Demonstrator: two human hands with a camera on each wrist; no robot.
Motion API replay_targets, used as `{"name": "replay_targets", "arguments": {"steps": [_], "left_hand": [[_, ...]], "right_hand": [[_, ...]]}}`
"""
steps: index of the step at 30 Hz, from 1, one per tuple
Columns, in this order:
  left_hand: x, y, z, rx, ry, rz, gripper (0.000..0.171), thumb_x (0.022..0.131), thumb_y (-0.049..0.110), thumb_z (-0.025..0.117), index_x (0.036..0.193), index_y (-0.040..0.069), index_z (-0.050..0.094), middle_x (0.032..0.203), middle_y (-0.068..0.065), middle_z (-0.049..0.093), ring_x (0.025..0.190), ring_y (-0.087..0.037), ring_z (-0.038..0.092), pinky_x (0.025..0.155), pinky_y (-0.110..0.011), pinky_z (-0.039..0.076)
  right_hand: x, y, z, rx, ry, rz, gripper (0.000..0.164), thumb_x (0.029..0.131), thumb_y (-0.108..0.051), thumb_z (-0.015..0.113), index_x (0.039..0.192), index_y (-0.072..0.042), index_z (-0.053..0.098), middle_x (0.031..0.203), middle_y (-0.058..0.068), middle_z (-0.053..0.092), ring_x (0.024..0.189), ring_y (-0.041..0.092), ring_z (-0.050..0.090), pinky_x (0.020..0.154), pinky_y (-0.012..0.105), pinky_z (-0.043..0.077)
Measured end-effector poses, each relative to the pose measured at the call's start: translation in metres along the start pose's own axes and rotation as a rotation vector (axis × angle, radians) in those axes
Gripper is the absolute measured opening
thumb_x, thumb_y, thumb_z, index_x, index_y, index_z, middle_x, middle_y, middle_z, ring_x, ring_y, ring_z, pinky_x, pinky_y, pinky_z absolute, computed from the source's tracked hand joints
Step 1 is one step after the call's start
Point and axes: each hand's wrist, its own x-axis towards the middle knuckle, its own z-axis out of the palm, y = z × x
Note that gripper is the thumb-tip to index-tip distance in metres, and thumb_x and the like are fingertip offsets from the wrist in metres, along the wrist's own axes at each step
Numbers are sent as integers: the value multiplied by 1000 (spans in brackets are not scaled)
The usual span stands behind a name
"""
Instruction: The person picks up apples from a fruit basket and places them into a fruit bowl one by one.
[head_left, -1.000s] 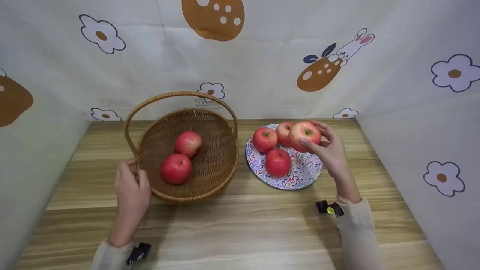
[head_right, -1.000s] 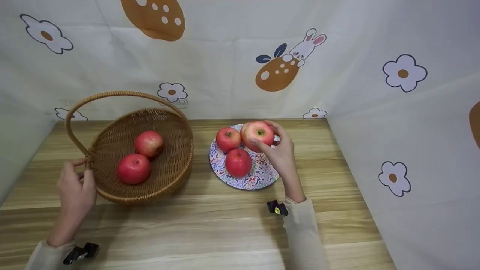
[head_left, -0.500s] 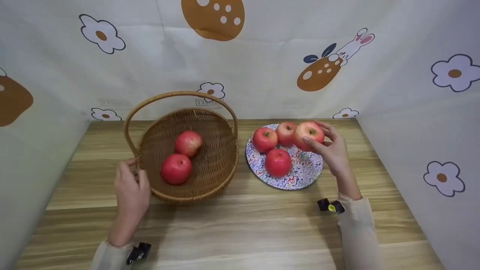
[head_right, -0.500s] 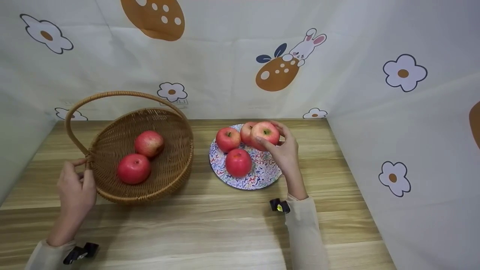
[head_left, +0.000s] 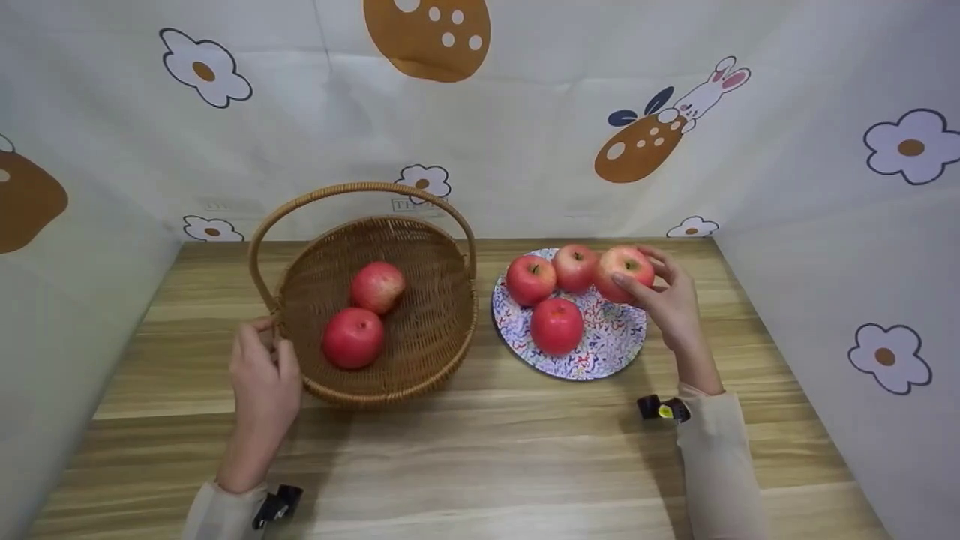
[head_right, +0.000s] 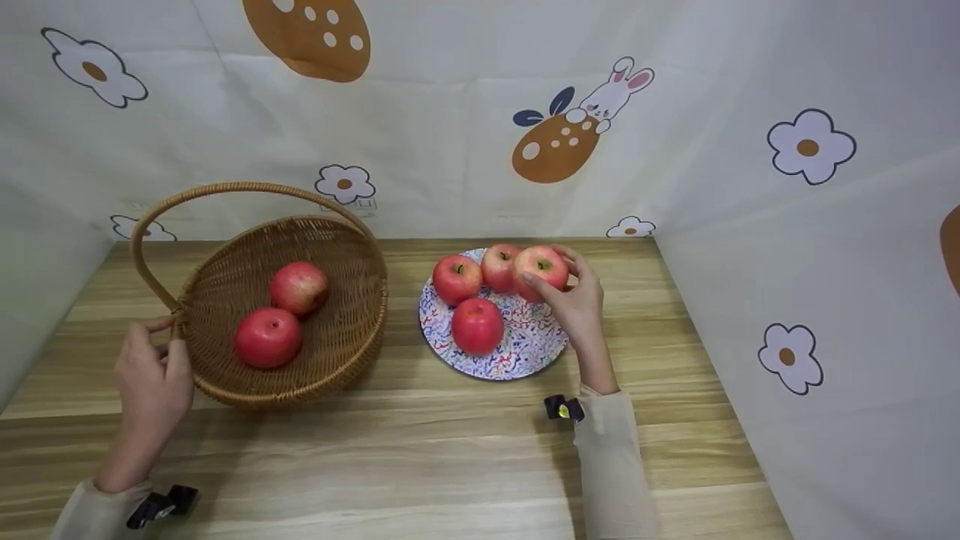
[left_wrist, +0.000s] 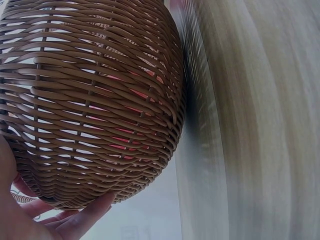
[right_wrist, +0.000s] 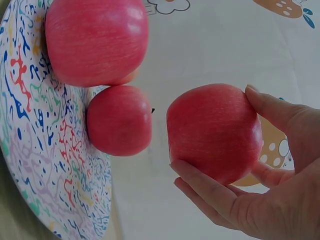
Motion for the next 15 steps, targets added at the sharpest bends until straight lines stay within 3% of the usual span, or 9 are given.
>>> {"name": "replay_targets", "arguments": {"steps": [11,15], "left_hand": [[0,0,0,6,5,8,26,98,-5,45,119,-16,55,113,-30,62,85,-31,57,69,-15,39],[0,-1,0,7,11,17,26,97,-5,45,119,-16,56,109,-29,61,84,-31,57,70,-17,40]], "right_hand": [[7,11,-3,-18,7,86,75,95,-19,80,158,-1,43,152,27,47,113,22,59,81,16,57],[9,16,-3,-16,12,84,73,95,-17,79,157,1,43,150,29,47,111,21,60,80,16,57]]}}
